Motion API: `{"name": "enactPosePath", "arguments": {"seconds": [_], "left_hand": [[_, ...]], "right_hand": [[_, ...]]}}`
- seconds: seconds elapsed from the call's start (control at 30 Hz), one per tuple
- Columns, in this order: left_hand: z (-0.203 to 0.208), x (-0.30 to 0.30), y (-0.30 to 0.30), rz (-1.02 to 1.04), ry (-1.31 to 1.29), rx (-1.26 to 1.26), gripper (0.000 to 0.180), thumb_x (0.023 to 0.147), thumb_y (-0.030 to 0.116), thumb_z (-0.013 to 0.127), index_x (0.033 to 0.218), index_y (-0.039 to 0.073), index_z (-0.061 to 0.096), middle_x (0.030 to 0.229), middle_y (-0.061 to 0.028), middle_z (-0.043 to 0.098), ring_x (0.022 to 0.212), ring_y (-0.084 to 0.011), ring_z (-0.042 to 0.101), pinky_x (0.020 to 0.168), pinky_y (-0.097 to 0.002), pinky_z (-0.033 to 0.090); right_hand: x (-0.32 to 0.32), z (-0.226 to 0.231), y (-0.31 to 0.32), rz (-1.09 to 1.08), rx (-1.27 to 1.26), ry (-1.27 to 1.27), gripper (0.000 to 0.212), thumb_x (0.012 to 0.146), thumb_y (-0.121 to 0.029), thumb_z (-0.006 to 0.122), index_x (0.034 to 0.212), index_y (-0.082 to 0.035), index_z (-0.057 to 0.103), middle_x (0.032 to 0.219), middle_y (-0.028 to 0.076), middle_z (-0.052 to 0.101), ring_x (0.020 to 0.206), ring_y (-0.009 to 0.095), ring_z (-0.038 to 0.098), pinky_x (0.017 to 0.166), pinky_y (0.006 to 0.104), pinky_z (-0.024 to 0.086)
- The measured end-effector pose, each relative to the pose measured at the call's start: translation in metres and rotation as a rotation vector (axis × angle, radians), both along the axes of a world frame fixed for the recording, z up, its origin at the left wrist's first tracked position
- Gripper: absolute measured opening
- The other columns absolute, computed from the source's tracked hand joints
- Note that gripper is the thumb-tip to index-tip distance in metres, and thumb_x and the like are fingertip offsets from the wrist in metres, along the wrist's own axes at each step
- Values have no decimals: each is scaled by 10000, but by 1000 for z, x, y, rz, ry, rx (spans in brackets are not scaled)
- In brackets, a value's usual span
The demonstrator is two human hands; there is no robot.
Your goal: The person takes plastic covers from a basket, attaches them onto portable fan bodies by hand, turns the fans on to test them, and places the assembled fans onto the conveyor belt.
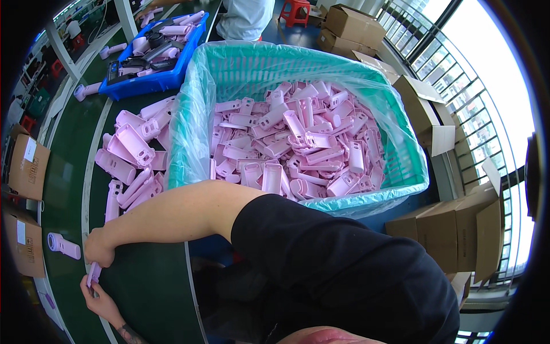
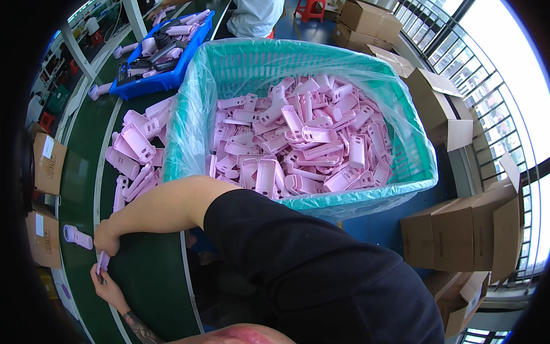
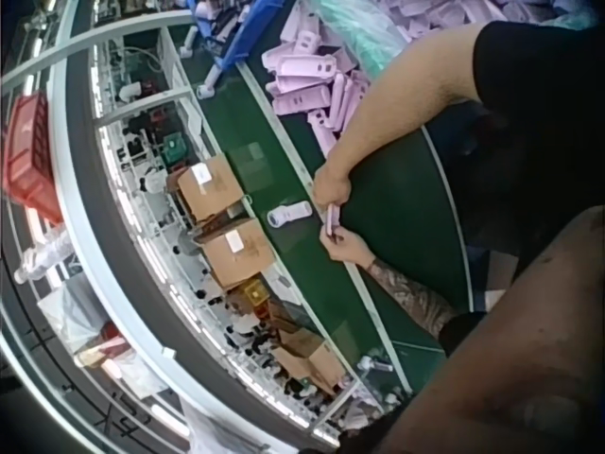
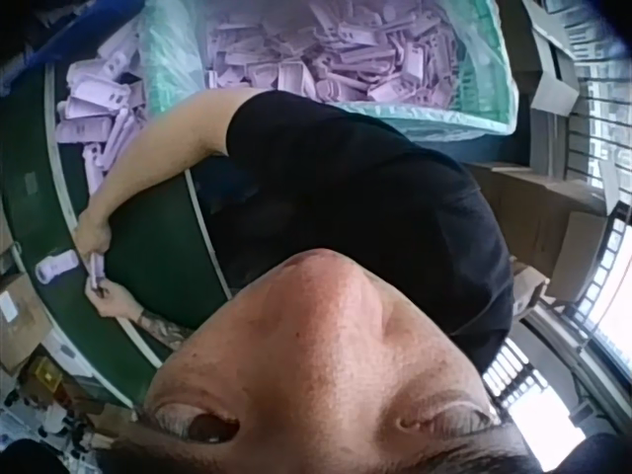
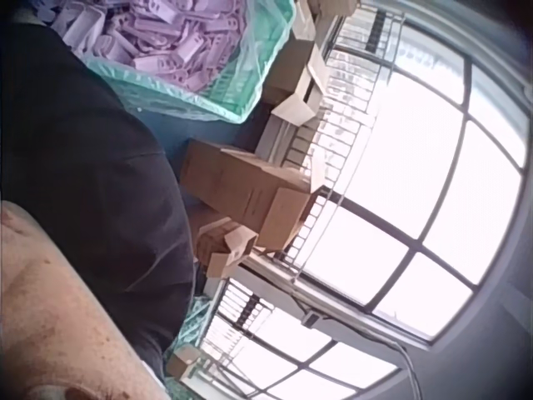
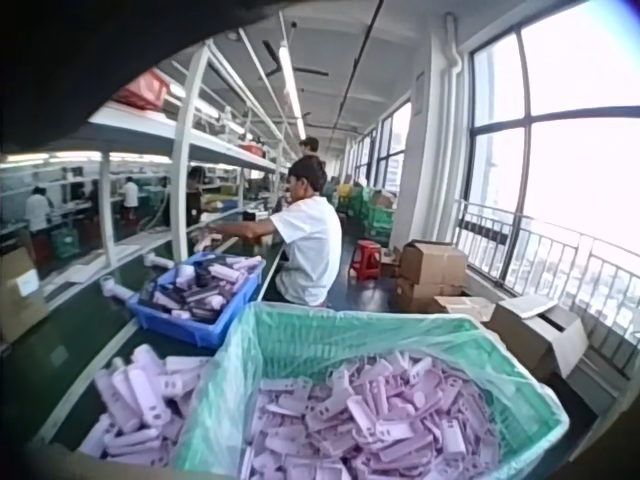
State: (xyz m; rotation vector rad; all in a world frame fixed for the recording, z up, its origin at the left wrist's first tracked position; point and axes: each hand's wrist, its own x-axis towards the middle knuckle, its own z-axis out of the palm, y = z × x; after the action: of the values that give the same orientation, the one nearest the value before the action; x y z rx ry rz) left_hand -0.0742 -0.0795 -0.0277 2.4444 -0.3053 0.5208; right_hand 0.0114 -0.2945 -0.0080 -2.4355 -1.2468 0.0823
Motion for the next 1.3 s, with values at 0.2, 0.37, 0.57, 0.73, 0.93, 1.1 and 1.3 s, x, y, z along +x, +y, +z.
{"name": "enactPosePath", "arguments": {"seconds": [0.2,0.37,0.57,0.73,0.93,1.1,1.3], "left_hand": [[2,-3,3,13,20,-20,266,969,0,525,1217,-13,619,1114,-161,694,990,-282,670,907,-350,522],[1,1,-5,-4,33,-19,261,985,12,527,1229,-6,617,1134,-163,690,1009,-281,668,929,-353,520],[0,2,12,15,34,-27,259,999,19,526,1243,-4,611,1151,-163,687,1031,-279,667,956,-360,519],[0,5,-1,10,38,-3,275,1011,56,521,1268,-5,601,1161,-171,683,1033,-274,667,943,-344,519],[-13,15,21,42,95,-133,280,1008,41,517,1272,-3,599,1171,-170,677,1033,-275,667,934,-338,523],[-10,9,13,53,129,-155,280,1002,25,508,1265,-3,601,1174,-166,672,1026,-276,663,932,-340,526],[1,-4,2,3,61,-142,265,989,-8,525,1241,-12,606,1142,-158,683,1033,-279,669,947,-351,525]], "right_hand": [[-11,6,-2,-20,14,-4,267,834,-259,613,1034,-118,719,981,125,718,911,348,664,804,463,536],[-7,6,-9,-27,-24,4,263,838,-258,612,1032,-119,721,982,128,718,909,347,666,807,463,536],[-14,6,0,-53,21,-18,276,840,-272,610,1042,-122,724,969,127,722,892,342,669,818,462,535],[-12,4,-8,-78,-3,-10,274,835,-275,609,1028,-121,727,963,126,726,890,344,673,816,461,537],[-16,8,1,-80,-12,-23,267,831,-272,605,1011,-120,731,967,124,729,887,350,676,807,462,540],[-14,-5,3,-81,18,-21,261,821,-273,613,993,-120,734,954,128,730,874,353,679,796,467,541],[-17,-5,5,-70,8,-31,250,815,-267,618,978,-118,735,934,135,729,852,360,680,784,469,542]]}}
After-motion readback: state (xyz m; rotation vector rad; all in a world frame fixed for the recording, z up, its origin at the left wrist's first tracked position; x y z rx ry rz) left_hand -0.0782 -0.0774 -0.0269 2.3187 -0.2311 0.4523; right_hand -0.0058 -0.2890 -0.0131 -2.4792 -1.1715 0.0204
